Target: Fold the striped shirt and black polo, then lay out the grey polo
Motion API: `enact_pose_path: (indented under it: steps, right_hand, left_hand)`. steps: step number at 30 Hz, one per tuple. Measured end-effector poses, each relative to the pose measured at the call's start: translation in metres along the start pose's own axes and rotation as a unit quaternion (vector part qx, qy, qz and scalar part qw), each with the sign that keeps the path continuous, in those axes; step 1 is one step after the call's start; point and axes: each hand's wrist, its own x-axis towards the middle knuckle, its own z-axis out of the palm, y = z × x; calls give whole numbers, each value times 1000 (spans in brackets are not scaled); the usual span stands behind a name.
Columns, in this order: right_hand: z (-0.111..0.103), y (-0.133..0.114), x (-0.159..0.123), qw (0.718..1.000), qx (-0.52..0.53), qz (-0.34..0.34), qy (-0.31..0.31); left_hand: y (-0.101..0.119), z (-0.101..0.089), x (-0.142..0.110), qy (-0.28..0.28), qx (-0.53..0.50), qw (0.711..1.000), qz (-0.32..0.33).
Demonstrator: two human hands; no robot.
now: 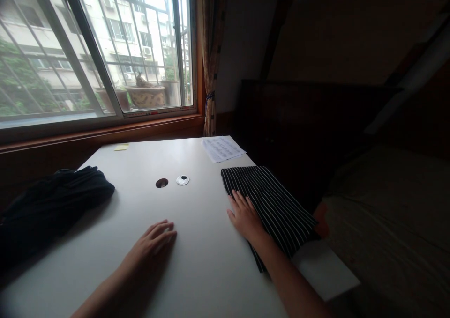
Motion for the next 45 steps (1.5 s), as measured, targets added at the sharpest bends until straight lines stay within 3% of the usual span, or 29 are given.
enact_pose_path:
  steps: [4, 9, 13, 16, 21, 32, 38, 42, 45]
  right_hand:
    - [-3, 8, 16, 999, 24, 1, 23]
    - [-14, 20, 71, 998, 41, 32, 46]
    - [-9, 12, 114, 998, 21, 67, 1]
    - [6, 1, 127, 997, -1, 65, -41]
    - [25, -10, 122, 999, -29, 25, -17]
    - [26, -8, 116, 1000, -29, 7, 4]
    - [25, -5, 120, 995, 87, 26, 40]
    - [11, 18, 119, 970, 206, 61, 113]
    - [0, 57, 100, 958, 217, 65, 175]
  left_hand:
    - [-1, 2, -1, -3, 3, 1000, -3]
    - [-1, 1, -1, -11, -5, 1000, -16]
    - [1, 0, 0, -9, -9, 1000, -12]
    - [3, -1, 2, 1, -8, 1000, -12]
    - [5, -3, 3, 3, -5, 1000, -9]
    - [2, -1, 1, -8, -11, 1000, -10]
    - [1, -1, 1, -6, -10, 1000, -6]
    - [1, -1, 1, 0, -9, 1000, -5]
    - [0, 0, 0, 3, -10, 1000, -4]
